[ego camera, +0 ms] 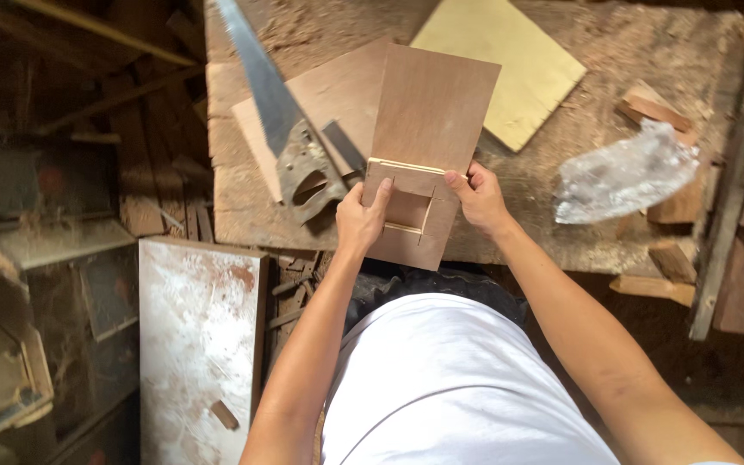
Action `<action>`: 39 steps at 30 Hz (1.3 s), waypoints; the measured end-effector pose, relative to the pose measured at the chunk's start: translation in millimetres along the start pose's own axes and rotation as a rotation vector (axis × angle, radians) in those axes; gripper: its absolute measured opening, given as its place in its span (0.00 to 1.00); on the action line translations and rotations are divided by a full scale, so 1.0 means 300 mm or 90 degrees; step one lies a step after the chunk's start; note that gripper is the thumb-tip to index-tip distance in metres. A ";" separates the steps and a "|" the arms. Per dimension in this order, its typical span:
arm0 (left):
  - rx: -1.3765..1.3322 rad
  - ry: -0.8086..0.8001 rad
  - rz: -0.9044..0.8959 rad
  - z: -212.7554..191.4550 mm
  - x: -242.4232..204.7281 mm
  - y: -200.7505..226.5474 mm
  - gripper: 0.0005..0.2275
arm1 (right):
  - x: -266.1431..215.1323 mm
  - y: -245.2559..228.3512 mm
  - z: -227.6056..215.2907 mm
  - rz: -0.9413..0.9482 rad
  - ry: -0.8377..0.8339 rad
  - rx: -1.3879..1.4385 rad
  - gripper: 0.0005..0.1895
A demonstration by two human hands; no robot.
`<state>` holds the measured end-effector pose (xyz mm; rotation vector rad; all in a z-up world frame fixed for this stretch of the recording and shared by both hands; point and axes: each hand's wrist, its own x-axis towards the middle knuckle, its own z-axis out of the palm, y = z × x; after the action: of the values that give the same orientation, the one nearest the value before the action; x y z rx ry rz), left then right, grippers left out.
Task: The person assembles a small wooden frame by cutting a piece of wood with a hand saw, applying glue to the edges, and joining the pieces together. They then sand the edges and inspect the assembled frame.
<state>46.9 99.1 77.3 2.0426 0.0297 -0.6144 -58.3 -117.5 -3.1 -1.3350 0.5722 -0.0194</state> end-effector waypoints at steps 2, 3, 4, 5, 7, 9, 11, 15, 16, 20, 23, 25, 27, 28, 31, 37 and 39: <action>-0.026 0.012 0.012 -0.049 0.001 -0.037 0.24 | 0.028 0.013 0.050 0.000 -0.032 -0.013 0.20; -0.038 0.018 0.019 -0.074 0.000 -0.056 0.24 | 0.048 0.018 0.079 0.003 -0.050 0.003 0.20; -0.043 0.029 0.008 -0.099 -0.004 -0.078 0.24 | 0.063 0.023 0.110 0.006 -0.070 0.019 0.20; -0.048 0.040 -0.003 -0.125 -0.008 -0.099 0.24 | 0.072 0.028 0.141 0.013 -0.081 0.005 0.20; -0.069 0.065 -0.023 -0.181 -0.013 -0.139 0.24 | 0.099 0.032 0.211 0.023 -0.106 -0.026 0.20; -0.099 0.083 -0.046 -0.234 -0.028 -0.181 0.24 | 0.117 0.035 0.284 0.007 -0.162 0.002 0.19; -0.130 0.109 -0.049 -0.279 -0.049 -0.219 0.24 | 0.115 0.034 0.356 0.018 -0.194 0.005 0.18; -0.150 0.148 -0.092 -0.375 -0.079 -0.292 0.24 | 0.134 0.016 0.494 0.062 -0.218 -0.094 0.18; -0.159 0.160 -0.091 -0.395 -0.084 -0.313 0.24 | 0.133 0.014 0.520 0.071 -0.218 -0.131 0.18; -0.161 0.179 -0.134 -0.482 -0.098 -0.389 0.24 | 0.143 -0.029 0.595 0.002 -0.155 -0.159 0.15; -0.152 0.196 -0.152 -0.547 -0.103 -0.438 0.24 | 0.118 -0.069 0.614 -0.173 -0.074 -0.417 0.12; -0.155 0.207 -0.140 -0.578 -0.097 -0.464 0.24 | 0.091 -0.091 0.615 -0.255 -0.031 -0.540 0.12; -0.162 0.215 -0.128 -0.607 -0.093 -0.485 0.24 | 0.068 -0.109 0.627 -0.200 -0.059 -0.612 0.17; -0.150 0.216 -0.133 -0.620 -0.090 -0.495 0.24 | 0.055 -0.113 0.635 -0.170 -0.072 -0.647 0.20; -0.111 0.212 -0.139 -0.640 -0.070 -0.516 0.24 | 0.048 -0.108 0.663 -0.164 -0.040 -0.676 0.26; -0.056 0.210 -0.178 -0.689 -0.079 -0.581 0.23 | 0.131 -0.053 0.715 -0.081 -0.028 -0.727 0.31; -0.031 0.211 -0.198 -0.711 -0.093 -0.609 0.23 | 0.156 -0.031 0.723 -0.062 -0.014 -0.699 0.31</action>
<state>62.1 377.0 29.1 2.0874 0.5607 -0.4501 72.2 61.5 13.3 -2.4225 0.5041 0.2648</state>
